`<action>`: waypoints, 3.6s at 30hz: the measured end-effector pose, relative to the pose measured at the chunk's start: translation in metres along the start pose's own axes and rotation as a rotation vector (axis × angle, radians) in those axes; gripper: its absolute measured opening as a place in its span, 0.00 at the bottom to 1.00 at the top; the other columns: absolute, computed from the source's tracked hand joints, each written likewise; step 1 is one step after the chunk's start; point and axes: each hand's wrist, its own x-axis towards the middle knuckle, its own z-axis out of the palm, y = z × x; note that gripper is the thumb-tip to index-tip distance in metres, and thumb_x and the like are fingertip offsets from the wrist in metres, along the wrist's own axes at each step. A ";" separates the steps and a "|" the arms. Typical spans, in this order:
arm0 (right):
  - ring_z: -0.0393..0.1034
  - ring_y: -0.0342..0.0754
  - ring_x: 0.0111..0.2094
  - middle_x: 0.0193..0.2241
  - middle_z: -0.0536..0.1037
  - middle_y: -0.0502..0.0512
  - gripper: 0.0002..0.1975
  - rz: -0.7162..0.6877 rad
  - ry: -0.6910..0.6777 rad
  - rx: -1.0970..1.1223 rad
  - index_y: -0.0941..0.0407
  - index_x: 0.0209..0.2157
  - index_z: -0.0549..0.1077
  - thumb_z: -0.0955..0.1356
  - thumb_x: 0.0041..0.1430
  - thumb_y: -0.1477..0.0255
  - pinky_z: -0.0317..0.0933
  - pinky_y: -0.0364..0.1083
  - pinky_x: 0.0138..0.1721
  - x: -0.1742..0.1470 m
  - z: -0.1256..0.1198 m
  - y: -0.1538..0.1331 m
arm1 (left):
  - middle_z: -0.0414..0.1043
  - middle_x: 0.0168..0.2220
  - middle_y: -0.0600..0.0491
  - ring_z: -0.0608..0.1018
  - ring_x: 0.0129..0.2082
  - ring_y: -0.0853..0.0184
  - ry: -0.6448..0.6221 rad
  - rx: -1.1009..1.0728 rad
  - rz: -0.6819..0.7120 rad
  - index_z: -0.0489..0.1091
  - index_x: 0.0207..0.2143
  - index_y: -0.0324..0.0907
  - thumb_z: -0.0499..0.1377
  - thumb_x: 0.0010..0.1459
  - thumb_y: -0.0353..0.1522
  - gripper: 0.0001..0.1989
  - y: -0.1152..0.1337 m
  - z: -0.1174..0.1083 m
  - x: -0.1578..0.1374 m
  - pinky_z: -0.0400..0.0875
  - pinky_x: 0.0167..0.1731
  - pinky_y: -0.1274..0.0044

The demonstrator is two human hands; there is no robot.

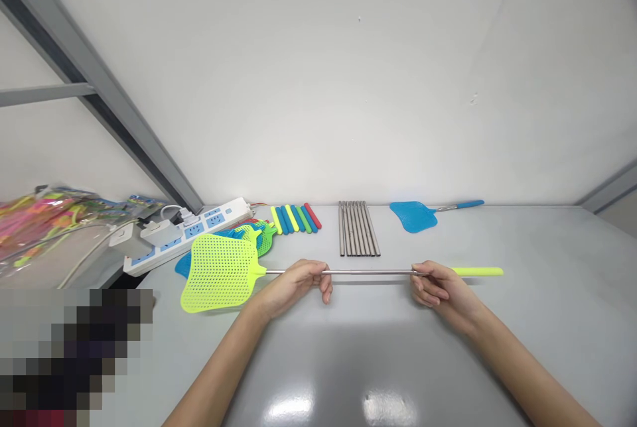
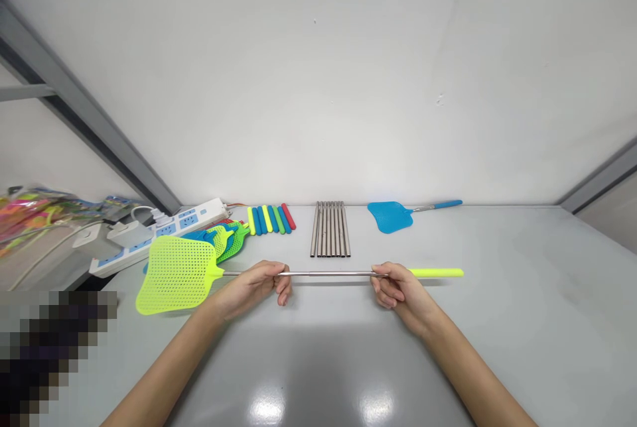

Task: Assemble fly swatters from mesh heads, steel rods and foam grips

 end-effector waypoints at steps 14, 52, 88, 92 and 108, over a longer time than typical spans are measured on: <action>0.42 0.37 0.12 0.07 0.44 0.43 0.16 -0.026 0.031 -0.010 0.59 0.11 0.65 0.62 0.49 0.71 0.40 0.43 0.18 -0.002 0.000 -0.007 | 0.54 0.11 0.59 0.63 0.16 0.72 0.046 -0.055 -0.005 0.53 0.15 0.40 0.45 0.54 0.33 0.15 -0.002 -0.003 0.000 0.55 0.23 0.77; 0.43 0.37 0.12 0.07 0.45 0.43 0.15 -0.061 0.026 0.009 0.59 0.12 0.65 0.62 0.49 0.71 0.41 0.42 0.18 0.002 -0.007 -0.004 | 0.45 0.09 0.61 0.59 0.14 0.73 0.130 0.020 0.043 0.49 0.13 0.41 0.46 0.53 0.32 0.17 -0.001 -0.017 -0.003 0.53 0.23 0.77; 0.46 0.38 0.15 0.11 0.51 0.46 0.18 0.002 -0.143 0.061 0.60 0.16 0.66 0.58 0.55 0.67 0.40 0.43 0.20 -0.002 0.013 0.009 | 0.48 0.09 0.60 0.58 0.13 0.74 0.208 0.023 0.049 0.51 0.12 0.41 0.47 0.53 0.40 0.21 -0.019 0.017 0.010 0.51 0.19 0.79; 0.45 0.38 0.15 0.11 0.51 0.46 0.19 -0.005 -0.148 0.016 0.60 0.17 0.66 0.57 0.56 0.66 0.39 0.43 0.20 -0.003 0.015 0.008 | 0.49 0.09 0.60 0.59 0.13 0.74 0.212 0.070 0.054 0.52 0.12 0.41 0.47 0.54 0.41 0.21 -0.020 0.021 0.010 0.51 0.19 0.79; 0.47 0.38 0.17 0.12 0.51 0.46 0.19 0.012 -0.116 -0.078 0.60 0.16 0.65 0.59 0.55 0.65 0.40 0.43 0.21 -0.002 0.019 0.011 | 0.47 0.09 0.60 0.59 0.14 0.74 0.178 0.077 0.000 0.49 0.11 0.41 0.47 0.54 0.38 0.21 -0.017 0.029 0.011 0.54 0.20 0.79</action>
